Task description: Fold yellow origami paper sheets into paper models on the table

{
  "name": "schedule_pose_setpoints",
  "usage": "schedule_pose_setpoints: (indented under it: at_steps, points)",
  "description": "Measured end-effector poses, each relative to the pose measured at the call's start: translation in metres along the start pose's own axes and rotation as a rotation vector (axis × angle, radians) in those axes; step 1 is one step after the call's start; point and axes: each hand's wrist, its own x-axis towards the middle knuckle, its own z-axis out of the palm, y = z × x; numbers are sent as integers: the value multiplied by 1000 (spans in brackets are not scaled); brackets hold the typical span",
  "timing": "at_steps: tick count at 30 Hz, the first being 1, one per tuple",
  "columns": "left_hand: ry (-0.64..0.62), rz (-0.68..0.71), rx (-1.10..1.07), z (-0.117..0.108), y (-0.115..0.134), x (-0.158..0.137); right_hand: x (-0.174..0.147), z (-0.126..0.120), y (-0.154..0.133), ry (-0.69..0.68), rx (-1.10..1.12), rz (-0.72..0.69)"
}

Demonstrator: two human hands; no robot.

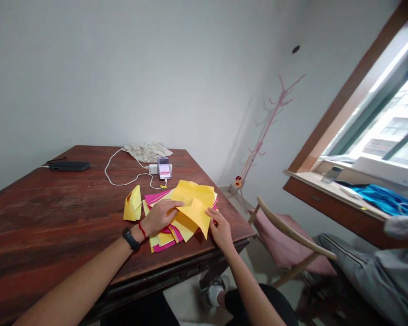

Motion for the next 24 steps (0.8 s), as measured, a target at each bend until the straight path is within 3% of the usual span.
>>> schedule_pose_setpoints:
  at_steps: [10, 16, 24]
  points:
    - [184, -76, 9, -1, -13, 6, 3, -20, 7, 126, 380, 151]
    - [93, -197, -55, 4, -20, 5, 0, -24, 9, 70, 518, 158]
    - [97, -198, -15, 8, -22, 2, -1, -27, 13, 20, 599, 197]
